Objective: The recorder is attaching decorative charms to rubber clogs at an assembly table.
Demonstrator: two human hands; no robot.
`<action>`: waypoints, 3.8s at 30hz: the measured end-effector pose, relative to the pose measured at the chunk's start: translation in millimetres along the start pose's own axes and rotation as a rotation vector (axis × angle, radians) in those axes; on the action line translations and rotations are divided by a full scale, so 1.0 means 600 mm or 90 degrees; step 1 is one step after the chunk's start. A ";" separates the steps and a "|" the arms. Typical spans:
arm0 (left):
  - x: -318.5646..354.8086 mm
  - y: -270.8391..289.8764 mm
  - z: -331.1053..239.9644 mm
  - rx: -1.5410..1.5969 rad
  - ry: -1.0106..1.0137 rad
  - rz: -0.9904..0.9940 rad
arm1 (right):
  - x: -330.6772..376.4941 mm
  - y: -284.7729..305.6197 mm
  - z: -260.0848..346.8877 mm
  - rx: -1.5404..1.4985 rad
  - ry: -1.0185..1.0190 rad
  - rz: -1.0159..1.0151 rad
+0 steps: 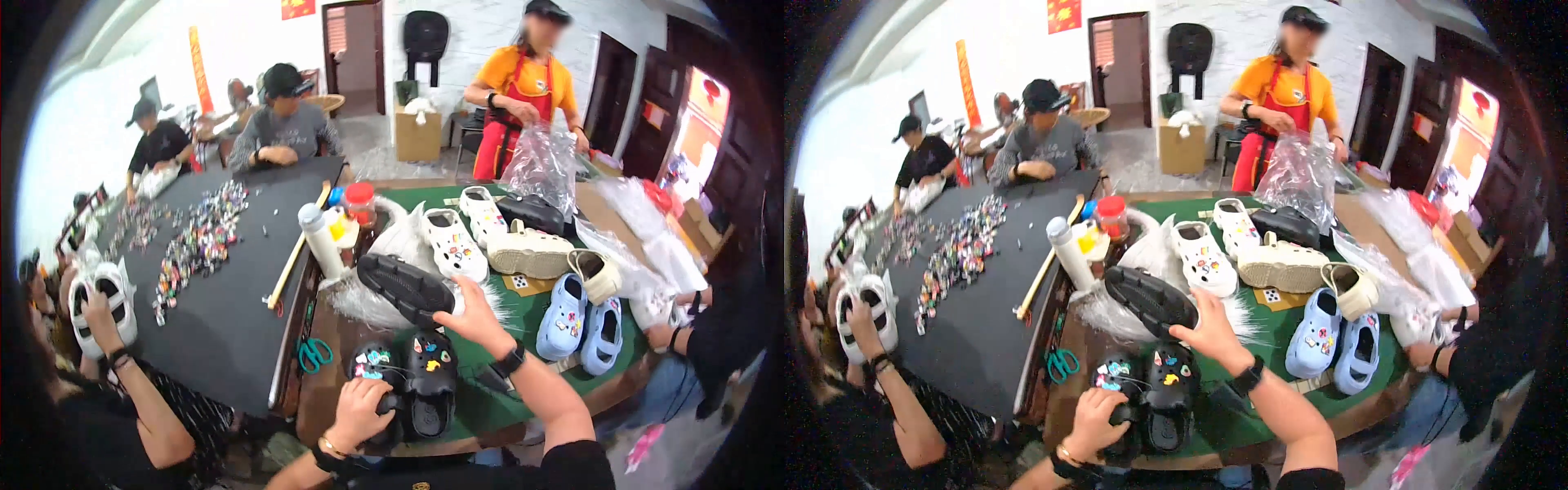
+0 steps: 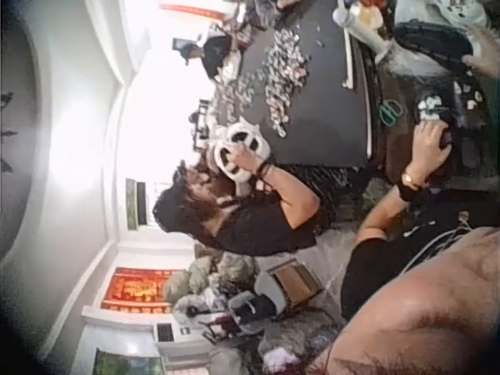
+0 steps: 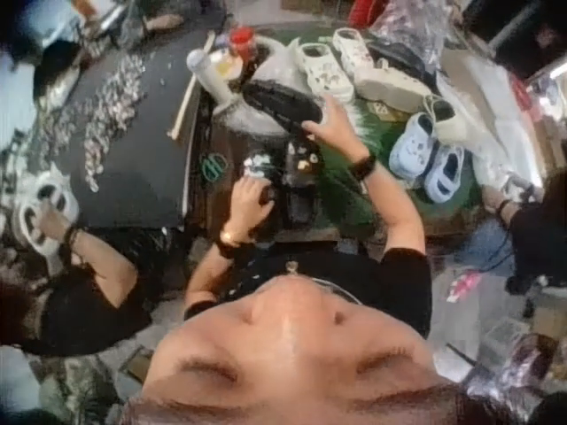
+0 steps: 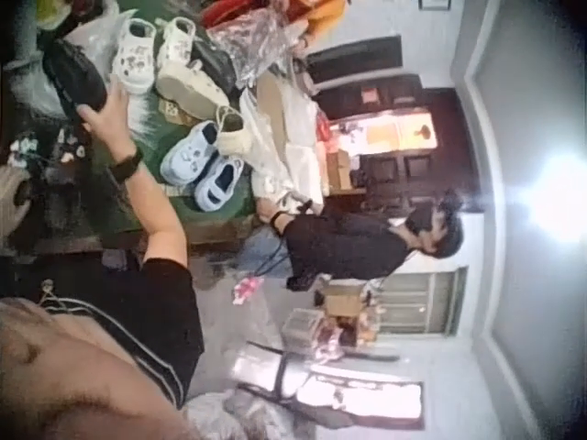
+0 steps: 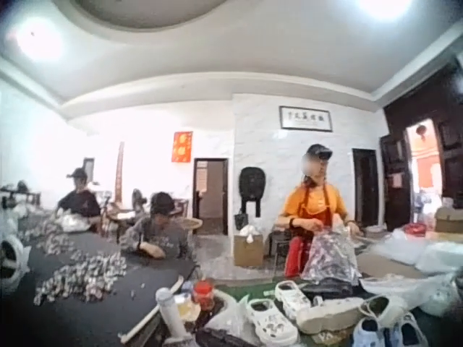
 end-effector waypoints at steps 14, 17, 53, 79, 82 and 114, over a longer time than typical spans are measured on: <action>0.029 -0.020 0.013 0.038 0.044 -0.096 | -0.019 -0.037 0.003 -0.025 0.066 -0.078; 0.027 -0.020 0.011 0.034 0.043 -0.104 | 0.004 0.003 0.024 -0.002 0.150 -0.093; 0.024 -0.021 0.011 0.035 0.043 -0.130 | -0.063 -0.189 0.190 0.242 0.432 0.113; 0.021 -0.022 -0.004 0.088 0.070 -0.125 | -0.026 -0.054 -0.179 0.414 -0.006 0.068; 0.023 -0.023 -0.001 0.091 0.079 -0.132 | -0.026 -0.051 -0.170 0.406 -0.008 0.069; 0.007 -0.014 0.004 0.152 -0.050 0.011 | -0.067 0.252 -0.083 -0.305 0.040 -0.155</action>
Point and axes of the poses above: each hand's wrist, its own x-axis away from the middle knuckle, its own y-axis out of the back of the hand, z = x × y, the point moved 3 cm from there along -x, towards the middle knuckle, and after that the axes turned 10 degrees about -y, right-handed, at the moved point
